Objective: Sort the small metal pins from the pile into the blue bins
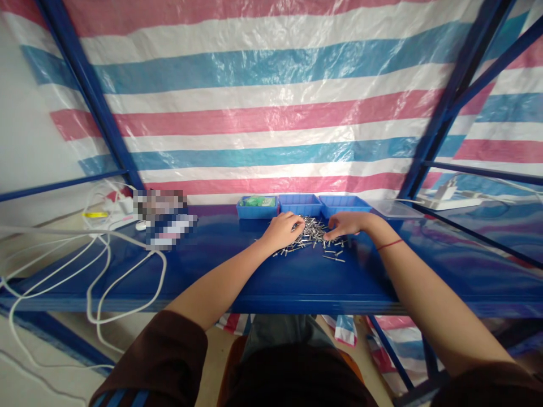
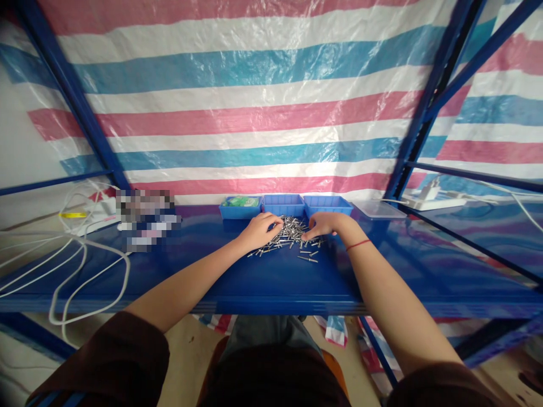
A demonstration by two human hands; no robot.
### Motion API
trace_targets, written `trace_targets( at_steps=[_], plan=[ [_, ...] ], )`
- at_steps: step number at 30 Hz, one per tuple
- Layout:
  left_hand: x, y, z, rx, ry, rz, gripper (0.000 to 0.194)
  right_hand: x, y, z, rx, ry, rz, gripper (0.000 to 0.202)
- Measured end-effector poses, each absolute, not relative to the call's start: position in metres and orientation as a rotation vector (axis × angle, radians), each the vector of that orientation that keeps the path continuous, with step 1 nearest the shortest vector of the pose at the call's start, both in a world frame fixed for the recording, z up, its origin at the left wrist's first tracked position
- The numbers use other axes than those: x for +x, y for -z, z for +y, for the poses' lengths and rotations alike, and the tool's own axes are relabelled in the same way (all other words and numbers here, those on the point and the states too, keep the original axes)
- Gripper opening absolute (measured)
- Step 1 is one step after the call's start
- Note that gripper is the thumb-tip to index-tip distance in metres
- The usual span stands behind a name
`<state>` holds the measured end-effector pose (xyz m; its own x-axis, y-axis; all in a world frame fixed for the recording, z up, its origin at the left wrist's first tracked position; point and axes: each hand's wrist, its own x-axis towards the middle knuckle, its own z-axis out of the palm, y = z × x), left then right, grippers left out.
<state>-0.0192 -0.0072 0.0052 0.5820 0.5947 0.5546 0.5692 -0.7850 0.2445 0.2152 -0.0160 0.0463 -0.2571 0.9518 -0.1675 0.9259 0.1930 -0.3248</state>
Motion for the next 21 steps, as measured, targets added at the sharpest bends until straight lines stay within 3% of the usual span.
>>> trace_targets(
  at_steps=[8, 15, 21],
  plan=[
    [-0.018, 0.001, -0.01, 2.748, -0.719, 0.961, 0.043, 0.203, -0.041, -0.017, -1.791, -0.843, -2.243, 0.037],
    [-0.019, -0.001, -0.007, 2.767, -0.698, 0.946, 0.036, 0.202, -0.039, -0.017, -1.717, -0.832, -2.21, 0.027],
    [-0.02, -0.002, -0.006, 2.741, -0.731, 0.993, 0.029, 0.205, -0.039, -0.012, -1.675, -0.628, -2.321, 0.023]
  ],
)
